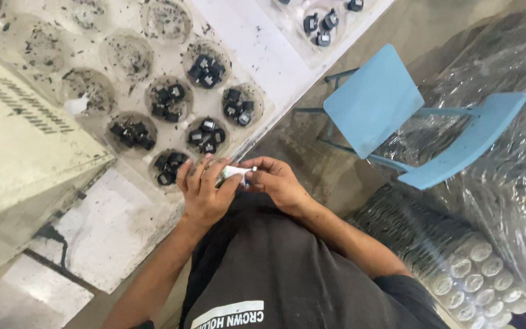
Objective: The person picks up small black plastic plug components one at a time from a tray and squeezes adhesive from a tube onto each component, then places it back. Midway, the person wipes the adhesive tube with a gray cloth and continues applying adhesive to more components.
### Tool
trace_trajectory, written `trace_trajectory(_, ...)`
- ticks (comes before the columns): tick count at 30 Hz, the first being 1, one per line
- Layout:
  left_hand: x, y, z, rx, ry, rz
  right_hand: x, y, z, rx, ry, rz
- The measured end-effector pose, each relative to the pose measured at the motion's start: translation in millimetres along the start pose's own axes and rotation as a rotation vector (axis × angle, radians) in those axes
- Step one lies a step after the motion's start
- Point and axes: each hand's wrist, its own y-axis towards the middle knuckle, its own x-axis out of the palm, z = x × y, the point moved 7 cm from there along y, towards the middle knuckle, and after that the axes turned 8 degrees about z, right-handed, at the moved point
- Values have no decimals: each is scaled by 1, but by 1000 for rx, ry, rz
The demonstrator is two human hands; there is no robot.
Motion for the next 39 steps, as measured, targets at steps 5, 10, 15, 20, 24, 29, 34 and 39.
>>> trace_trajectory(5,53,84,-32,-234,4,103,-21,67,-109,-141,20,-16)
trace_trajectory(10,89,125,-65,-785,-454,135,-23,104,-184,-145,76,-107)
trace_trajectory(15,115,138,-75,-935,-469,152,-27,142,-226,-115,121,-174)
trace_trajectory(20,134,141,-83,-1055,-416,191,-51,181,-275,-161,158,-286)
trace_trajectory(24,162,168,-84,-930,-234,185,-96,210,-336,-208,125,-269)
trace_trajectory(29,244,226,-102,-903,-85,83,-155,246,-429,-213,1,-239)
trace_trajectory(34,343,270,-131,-1115,121,48,-191,279,-499,-151,-85,-331)
trace_trajectory(39,406,270,-146,-1032,394,27,-231,311,-529,-116,-138,-331)
